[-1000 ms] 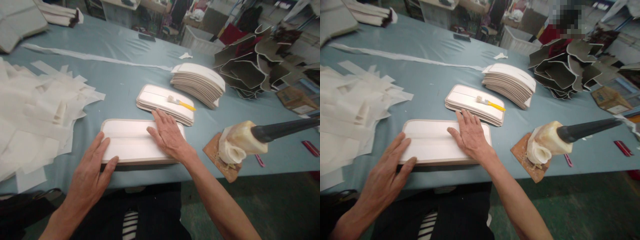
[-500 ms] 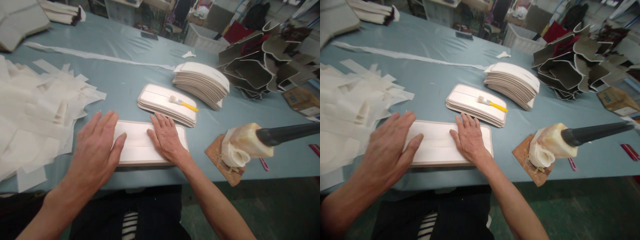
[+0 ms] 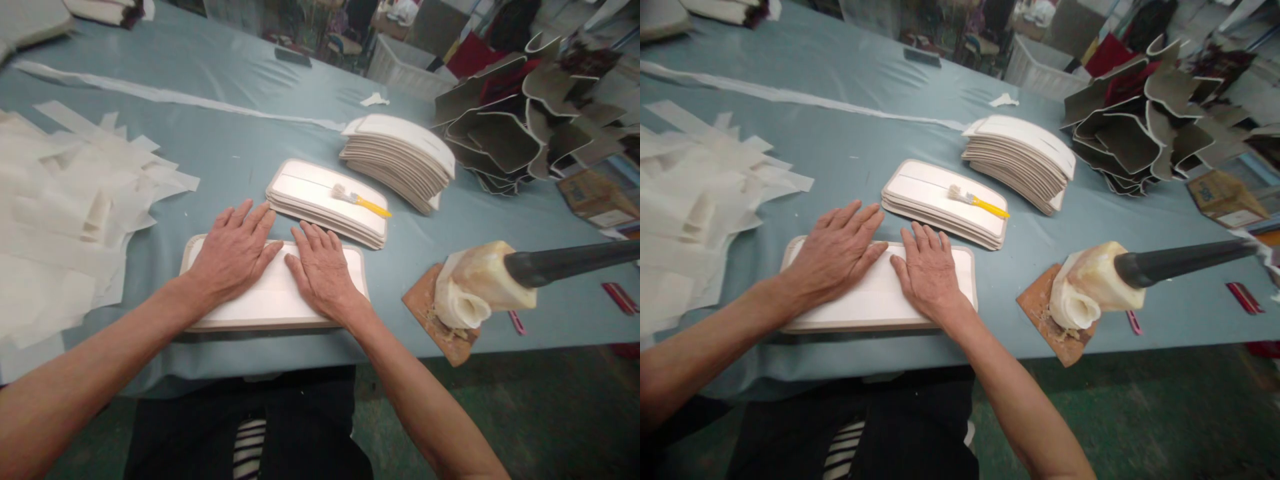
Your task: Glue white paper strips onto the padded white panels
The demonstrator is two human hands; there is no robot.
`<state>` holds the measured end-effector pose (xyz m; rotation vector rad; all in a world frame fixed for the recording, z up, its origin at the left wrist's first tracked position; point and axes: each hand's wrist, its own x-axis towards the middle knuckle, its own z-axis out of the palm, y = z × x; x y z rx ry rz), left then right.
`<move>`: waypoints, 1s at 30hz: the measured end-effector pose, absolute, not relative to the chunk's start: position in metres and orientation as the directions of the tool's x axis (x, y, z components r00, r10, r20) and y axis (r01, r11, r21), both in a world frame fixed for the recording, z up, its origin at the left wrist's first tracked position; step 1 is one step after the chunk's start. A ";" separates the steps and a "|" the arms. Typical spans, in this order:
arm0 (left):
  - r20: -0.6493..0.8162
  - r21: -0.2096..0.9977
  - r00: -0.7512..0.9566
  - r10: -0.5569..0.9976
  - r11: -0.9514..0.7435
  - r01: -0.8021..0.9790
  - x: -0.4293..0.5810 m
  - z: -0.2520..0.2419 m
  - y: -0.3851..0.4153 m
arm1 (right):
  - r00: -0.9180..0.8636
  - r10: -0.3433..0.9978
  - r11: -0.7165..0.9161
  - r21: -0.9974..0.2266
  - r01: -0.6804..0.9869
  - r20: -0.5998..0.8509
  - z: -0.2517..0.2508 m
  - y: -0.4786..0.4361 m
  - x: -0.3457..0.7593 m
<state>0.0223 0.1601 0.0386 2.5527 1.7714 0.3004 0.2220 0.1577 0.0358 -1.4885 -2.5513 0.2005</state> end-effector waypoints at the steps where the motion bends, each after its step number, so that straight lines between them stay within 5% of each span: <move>1: 0.145 0.132 0.345 0.927 -0.364 0.922 0.019 0.038 0.161 | -0.485 0.871 0.490 -0.208 0.847 0.075 0.037 0.158 0.223; 14: 0.178 0.190 0.354 0.918 -0.385 0.903 0.011 0.031 0.160 | -0.494 0.867 0.498 -0.161 0.852 0.070 0.034 0.169 0.251; 30: 0.233 0.113 0.404 0.885 -0.437 0.892 0.004 0.019 0.163 | -0.494 0.860 0.508 -0.122 0.852 0.129 0.027 0.168 0.244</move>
